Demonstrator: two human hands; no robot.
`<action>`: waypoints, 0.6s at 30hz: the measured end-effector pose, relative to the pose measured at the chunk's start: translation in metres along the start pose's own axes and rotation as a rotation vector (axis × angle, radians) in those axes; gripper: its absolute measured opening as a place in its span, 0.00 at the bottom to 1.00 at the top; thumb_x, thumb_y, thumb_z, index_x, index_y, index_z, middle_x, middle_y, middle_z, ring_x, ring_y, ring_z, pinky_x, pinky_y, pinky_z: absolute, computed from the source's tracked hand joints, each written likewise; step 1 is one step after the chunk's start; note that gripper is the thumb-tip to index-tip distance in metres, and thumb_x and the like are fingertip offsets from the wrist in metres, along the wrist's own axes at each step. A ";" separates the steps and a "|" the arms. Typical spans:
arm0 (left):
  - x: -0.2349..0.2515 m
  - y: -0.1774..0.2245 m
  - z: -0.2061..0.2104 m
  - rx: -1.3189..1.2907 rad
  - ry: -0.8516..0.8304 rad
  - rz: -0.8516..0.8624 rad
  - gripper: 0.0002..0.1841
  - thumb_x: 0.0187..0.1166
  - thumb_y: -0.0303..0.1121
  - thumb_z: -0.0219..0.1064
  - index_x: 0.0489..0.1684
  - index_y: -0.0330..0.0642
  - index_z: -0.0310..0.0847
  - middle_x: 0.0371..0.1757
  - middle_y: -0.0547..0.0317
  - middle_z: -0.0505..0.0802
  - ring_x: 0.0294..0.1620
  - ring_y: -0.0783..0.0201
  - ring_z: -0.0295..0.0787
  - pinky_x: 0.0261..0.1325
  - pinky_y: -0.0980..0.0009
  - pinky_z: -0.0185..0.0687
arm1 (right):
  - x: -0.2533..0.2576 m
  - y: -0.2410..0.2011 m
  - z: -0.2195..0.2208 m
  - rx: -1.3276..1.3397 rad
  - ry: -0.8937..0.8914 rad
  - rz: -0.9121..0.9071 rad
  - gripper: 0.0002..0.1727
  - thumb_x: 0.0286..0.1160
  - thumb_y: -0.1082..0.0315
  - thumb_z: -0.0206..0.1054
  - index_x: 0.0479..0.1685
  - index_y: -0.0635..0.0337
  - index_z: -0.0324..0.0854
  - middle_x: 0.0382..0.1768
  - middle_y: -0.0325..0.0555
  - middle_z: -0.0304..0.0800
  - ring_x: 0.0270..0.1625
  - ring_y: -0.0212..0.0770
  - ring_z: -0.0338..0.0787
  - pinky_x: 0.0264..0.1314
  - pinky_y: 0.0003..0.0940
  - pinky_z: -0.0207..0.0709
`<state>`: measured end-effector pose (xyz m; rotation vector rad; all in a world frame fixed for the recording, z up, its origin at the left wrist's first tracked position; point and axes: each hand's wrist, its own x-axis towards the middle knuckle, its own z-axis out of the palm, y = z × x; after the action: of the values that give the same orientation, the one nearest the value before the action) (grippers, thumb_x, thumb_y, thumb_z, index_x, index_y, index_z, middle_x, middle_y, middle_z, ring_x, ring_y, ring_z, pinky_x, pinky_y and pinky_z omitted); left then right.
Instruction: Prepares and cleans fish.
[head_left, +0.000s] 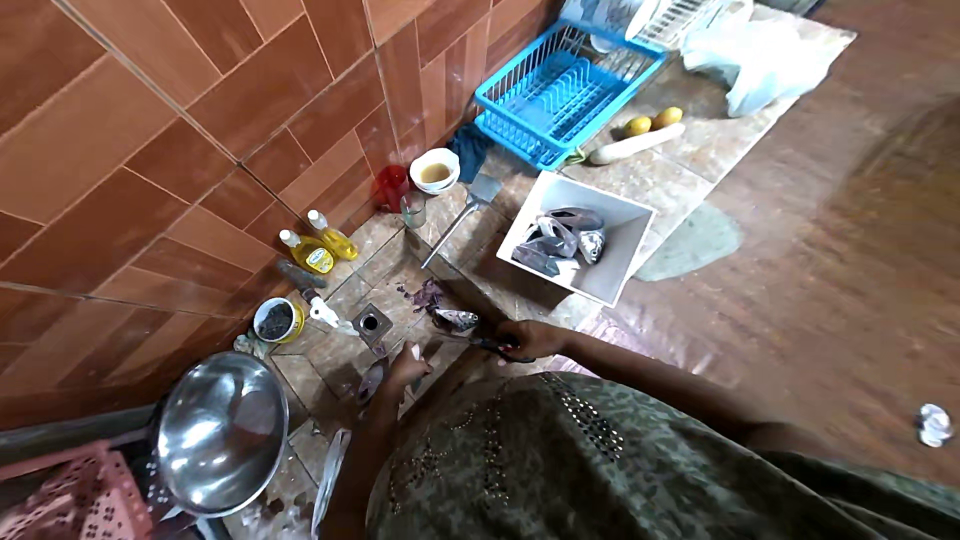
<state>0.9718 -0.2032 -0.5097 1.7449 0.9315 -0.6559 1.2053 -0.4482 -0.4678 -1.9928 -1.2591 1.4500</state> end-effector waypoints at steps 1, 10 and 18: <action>-0.002 0.009 -0.004 0.106 -0.016 0.026 0.41 0.72 0.35 0.76 0.87 0.39 0.59 0.71 0.35 0.84 0.71 0.42 0.83 0.74 0.42 0.78 | -0.001 0.000 -0.001 -0.049 0.001 -0.001 0.31 0.73 0.51 0.76 0.68 0.63 0.79 0.56 0.62 0.89 0.58 0.60 0.89 0.66 0.66 0.77; -0.055 0.097 -0.058 0.429 0.035 0.203 0.29 0.77 0.36 0.73 0.80 0.45 0.73 0.70 0.42 0.87 0.71 0.47 0.85 0.76 0.45 0.77 | -0.015 -0.020 -0.038 -0.378 0.088 -0.162 0.39 0.65 0.40 0.77 0.70 0.59 0.78 0.61 0.59 0.87 0.62 0.62 0.88 0.59 0.70 0.78; -0.111 0.170 -0.095 0.589 0.069 0.373 0.22 0.80 0.39 0.72 0.71 0.42 0.83 0.73 0.48 0.85 0.74 0.55 0.82 0.80 0.52 0.74 | -0.024 -0.061 -0.074 -0.419 0.186 -0.297 0.33 0.68 0.39 0.75 0.65 0.54 0.83 0.53 0.53 0.90 0.56 0.55 0.91 0.58 0.66 0.81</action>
<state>1.0526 -0.1783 -0.3020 2.3977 0.4482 -0.6628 1.2431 -0.4212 -0.3807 -2.0157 -1.7924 0.8938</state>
